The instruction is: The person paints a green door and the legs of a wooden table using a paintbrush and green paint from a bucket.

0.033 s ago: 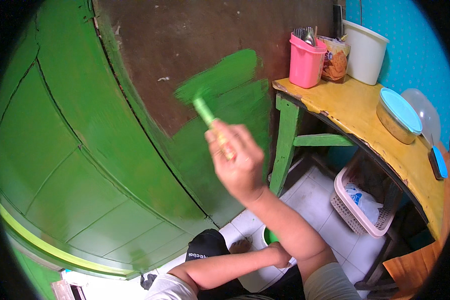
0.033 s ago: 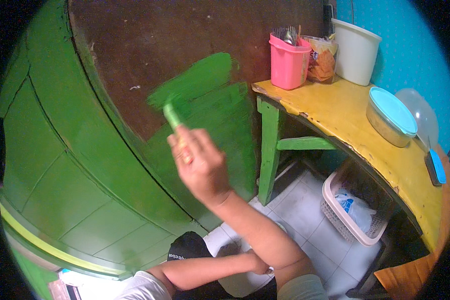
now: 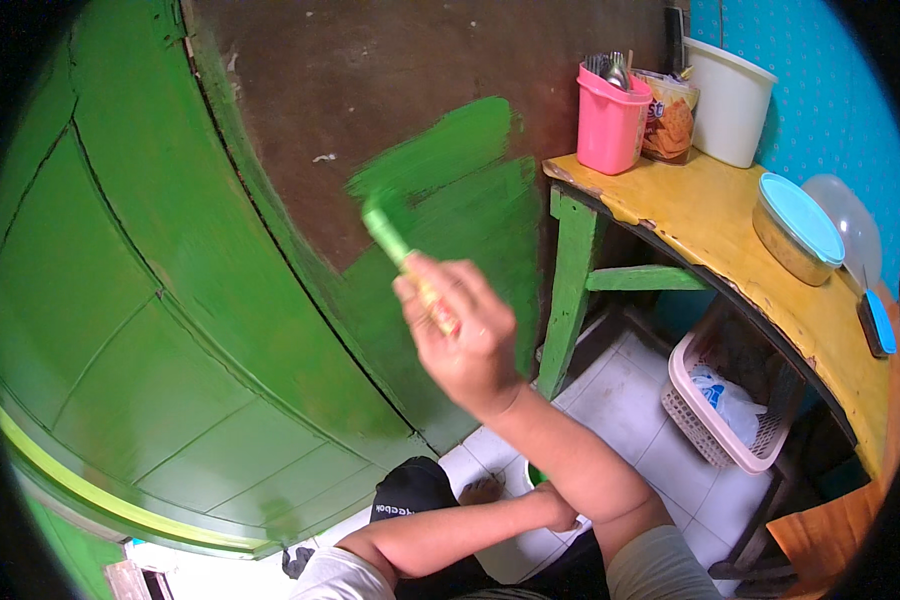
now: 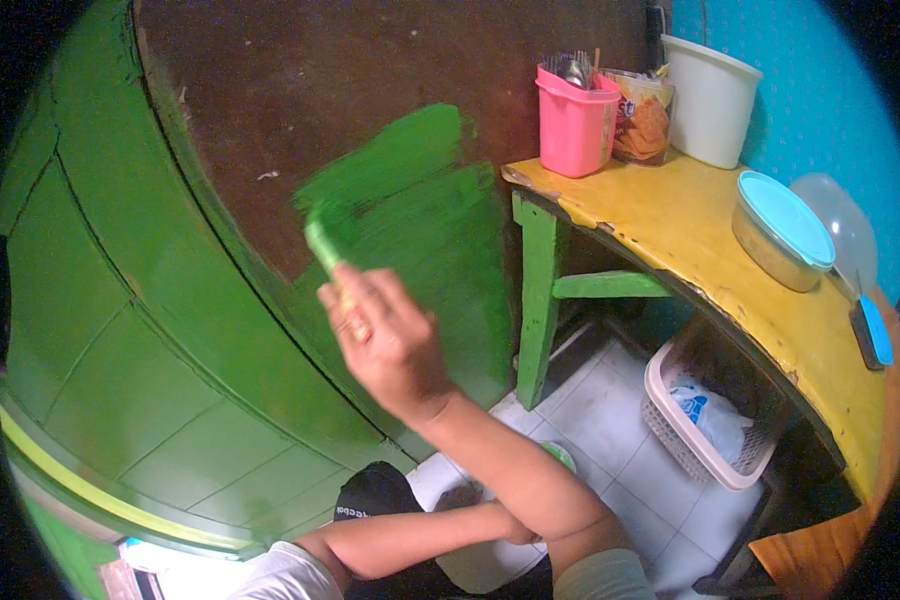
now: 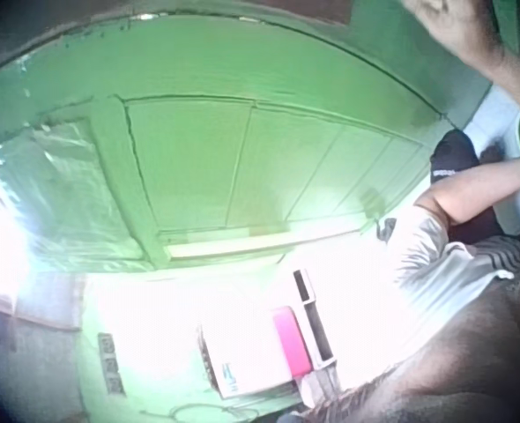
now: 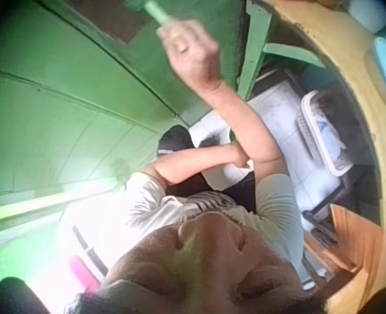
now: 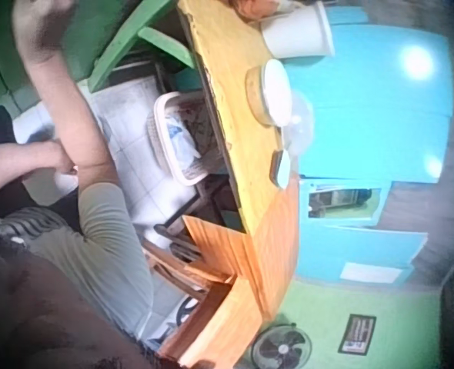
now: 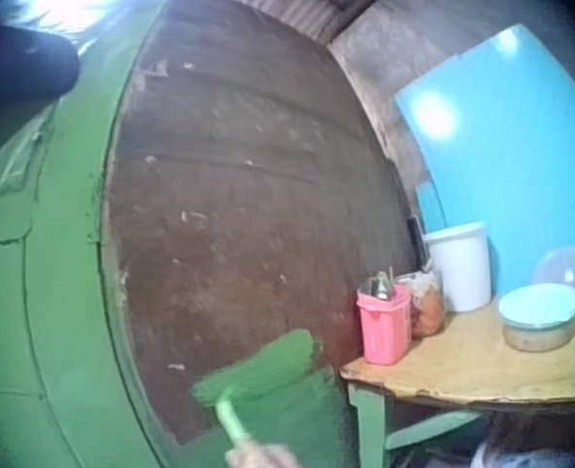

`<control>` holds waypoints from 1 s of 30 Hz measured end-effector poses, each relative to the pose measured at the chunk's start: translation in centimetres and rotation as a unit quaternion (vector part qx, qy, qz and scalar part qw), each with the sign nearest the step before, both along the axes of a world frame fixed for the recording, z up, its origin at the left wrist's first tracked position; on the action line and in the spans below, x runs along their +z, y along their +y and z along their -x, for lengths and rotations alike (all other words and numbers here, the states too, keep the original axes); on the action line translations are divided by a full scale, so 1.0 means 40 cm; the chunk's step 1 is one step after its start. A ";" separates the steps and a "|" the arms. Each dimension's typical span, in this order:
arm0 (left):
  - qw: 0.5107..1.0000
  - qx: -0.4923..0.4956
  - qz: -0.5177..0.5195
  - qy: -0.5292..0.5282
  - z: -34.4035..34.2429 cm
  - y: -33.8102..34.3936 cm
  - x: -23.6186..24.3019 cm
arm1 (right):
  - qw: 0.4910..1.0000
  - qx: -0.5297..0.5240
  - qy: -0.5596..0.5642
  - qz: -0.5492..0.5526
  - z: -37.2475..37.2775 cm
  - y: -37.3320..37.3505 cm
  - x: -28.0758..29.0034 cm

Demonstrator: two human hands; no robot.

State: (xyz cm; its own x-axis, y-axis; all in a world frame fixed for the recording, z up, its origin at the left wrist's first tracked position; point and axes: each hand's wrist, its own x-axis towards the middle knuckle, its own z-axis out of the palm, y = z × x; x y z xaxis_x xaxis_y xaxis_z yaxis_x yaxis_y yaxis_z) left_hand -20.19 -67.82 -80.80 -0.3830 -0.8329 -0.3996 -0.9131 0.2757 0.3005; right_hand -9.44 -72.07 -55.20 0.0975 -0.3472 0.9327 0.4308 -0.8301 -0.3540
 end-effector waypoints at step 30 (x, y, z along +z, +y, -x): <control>0.861 0.385 0.214 0.254 -0.145 0.512 0.408 | 0.985 0.136 -0.012 -0.108 0.036 -0.042 -0.019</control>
State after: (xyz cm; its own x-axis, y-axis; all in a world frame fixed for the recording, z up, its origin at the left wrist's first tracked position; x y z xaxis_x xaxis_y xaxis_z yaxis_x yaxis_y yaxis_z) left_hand -14.41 -47.36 -64.47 0.3138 -0.9474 0.0637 -0.6554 -0.1676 0.7365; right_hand -10.89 -73.76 -55.96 0.1932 -0.5025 0.8427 0.6372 -0.5889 -0.4972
